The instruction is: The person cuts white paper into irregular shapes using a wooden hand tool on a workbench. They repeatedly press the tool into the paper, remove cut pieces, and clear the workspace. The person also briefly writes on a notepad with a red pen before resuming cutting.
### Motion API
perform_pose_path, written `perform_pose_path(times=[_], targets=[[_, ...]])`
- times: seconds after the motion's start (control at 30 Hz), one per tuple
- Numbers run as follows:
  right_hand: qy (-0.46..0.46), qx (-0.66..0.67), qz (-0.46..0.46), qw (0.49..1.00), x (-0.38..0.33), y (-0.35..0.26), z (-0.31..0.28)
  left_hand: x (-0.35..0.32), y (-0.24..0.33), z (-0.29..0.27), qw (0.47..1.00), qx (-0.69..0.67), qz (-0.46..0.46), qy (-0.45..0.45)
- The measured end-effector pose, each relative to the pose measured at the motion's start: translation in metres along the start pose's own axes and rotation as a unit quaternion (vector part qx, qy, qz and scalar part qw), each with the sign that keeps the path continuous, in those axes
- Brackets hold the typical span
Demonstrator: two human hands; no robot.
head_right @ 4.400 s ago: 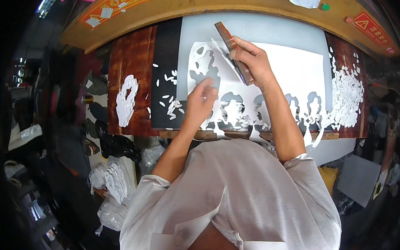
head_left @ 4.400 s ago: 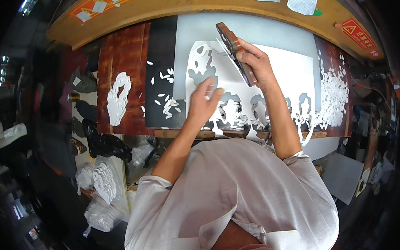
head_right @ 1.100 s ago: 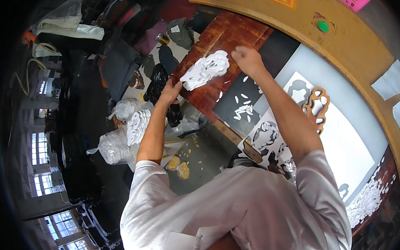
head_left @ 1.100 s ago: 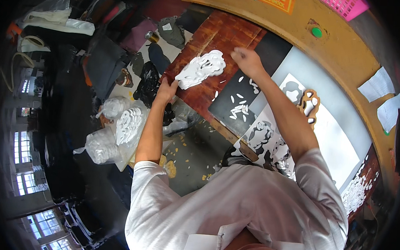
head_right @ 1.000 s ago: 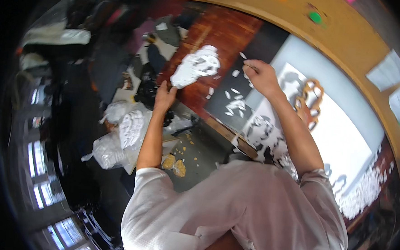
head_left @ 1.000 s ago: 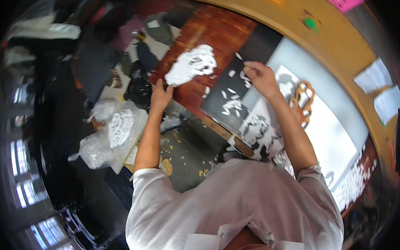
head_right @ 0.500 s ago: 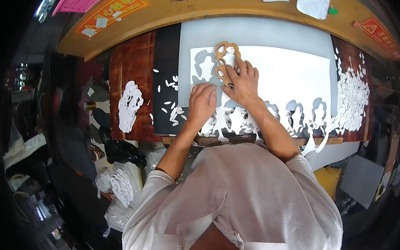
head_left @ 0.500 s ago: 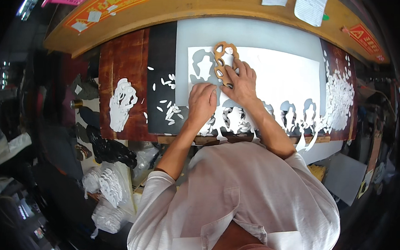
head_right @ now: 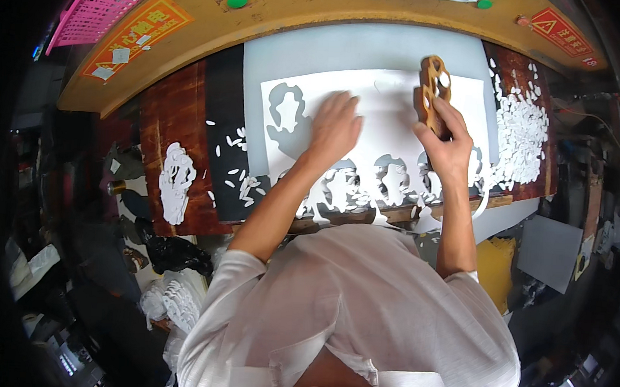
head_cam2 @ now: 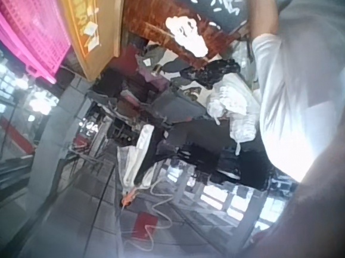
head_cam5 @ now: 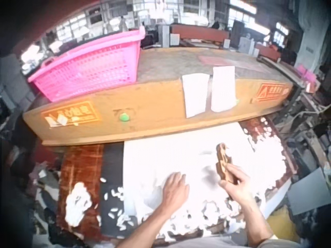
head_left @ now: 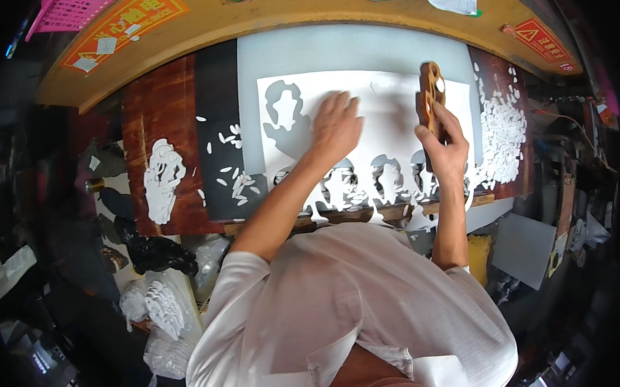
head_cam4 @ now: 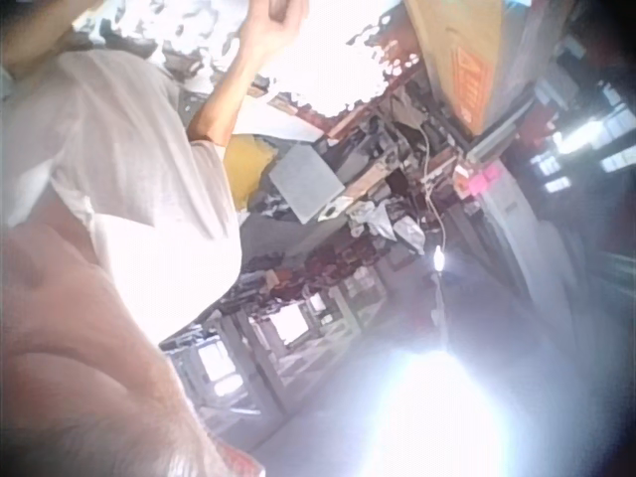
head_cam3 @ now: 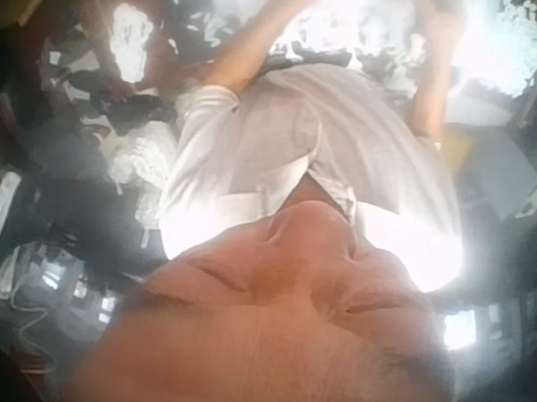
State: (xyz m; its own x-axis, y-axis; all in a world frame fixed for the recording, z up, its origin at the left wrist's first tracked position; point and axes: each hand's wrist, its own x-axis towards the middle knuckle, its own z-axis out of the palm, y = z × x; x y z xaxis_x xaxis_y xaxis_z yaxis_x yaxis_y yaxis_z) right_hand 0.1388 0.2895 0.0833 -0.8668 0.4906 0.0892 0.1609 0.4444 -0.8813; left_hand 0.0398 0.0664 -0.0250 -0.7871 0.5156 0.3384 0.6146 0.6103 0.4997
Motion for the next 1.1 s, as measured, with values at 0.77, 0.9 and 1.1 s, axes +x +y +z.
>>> perform_pose_path(times=[0.77,0.9,1.1], targets=[[-0.188,-0.153,-0.336,0.910,-0.009,0.021,0.116,-0.105,-0.075,-0.070,0.985,0.122,-0.114,0.052],[-0.213,-0.164,-0.356,0.895,-0.003,0.026,0.141,-0.105,-0.076,-0.068,0.984,0.114,-0.124,0.054],[-0.178,-0.162,-0.391,0.888,-0.004,0.035,0.147,-0.100,-0.075,-0.073,0.983,0.127,-0.119,0.062]])
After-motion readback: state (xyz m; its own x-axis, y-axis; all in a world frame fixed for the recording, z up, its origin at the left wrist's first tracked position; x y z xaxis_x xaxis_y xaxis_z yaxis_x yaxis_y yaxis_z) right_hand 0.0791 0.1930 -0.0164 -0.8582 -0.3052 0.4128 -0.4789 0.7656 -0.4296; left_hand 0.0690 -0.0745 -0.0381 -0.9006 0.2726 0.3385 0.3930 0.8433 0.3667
